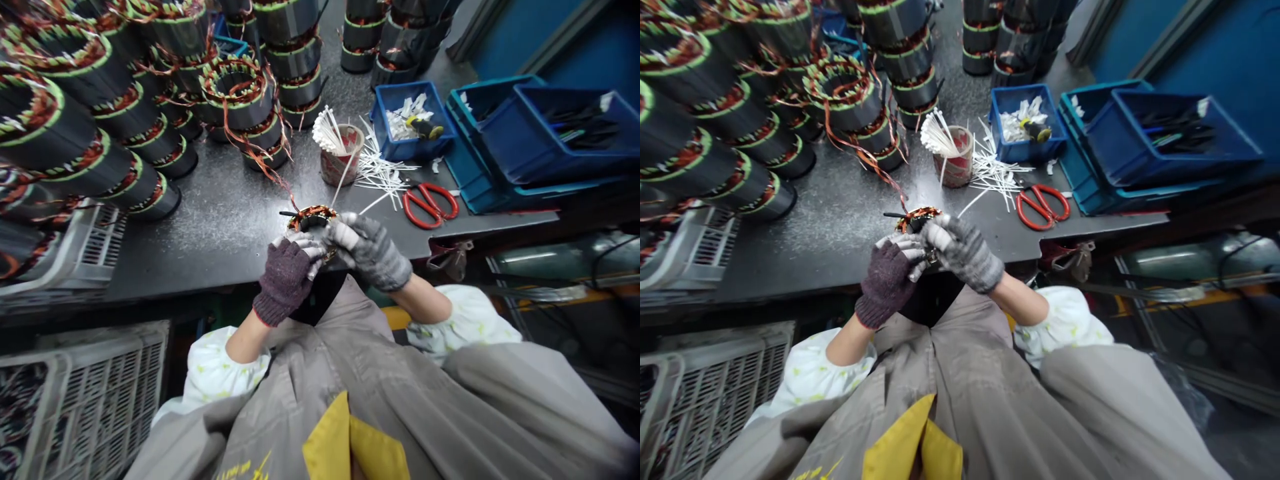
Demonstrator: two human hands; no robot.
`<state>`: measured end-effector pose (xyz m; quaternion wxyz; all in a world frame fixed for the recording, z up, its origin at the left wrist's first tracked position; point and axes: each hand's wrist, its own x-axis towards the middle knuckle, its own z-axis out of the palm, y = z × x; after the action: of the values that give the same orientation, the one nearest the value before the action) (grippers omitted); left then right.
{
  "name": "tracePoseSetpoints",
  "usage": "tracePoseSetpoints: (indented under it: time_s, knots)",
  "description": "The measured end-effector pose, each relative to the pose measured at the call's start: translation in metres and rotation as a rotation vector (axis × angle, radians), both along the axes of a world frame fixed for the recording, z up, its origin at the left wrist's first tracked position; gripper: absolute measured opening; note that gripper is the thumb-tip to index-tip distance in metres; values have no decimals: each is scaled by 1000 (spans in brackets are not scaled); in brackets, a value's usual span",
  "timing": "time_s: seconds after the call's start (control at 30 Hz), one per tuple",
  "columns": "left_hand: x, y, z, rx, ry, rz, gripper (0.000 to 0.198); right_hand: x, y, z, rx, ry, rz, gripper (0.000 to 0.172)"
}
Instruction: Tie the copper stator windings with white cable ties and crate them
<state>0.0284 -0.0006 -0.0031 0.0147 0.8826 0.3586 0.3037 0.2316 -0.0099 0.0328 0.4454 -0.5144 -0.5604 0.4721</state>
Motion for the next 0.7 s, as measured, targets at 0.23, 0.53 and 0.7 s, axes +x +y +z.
tracePoseSetpoints:
  time_s: [0.23,0.53,0.7]
  knots:
    - [10,-12,17,-90,-19,68,17,64,30,30,171,-68,-137,43]
    - [13,-12,23,-103,-32,92,19,174,82,20,-362,-1428,-39,52]
    - [22,-10,22,-115,-41,141,13,170,79,6,-335,-1421,-45,40]
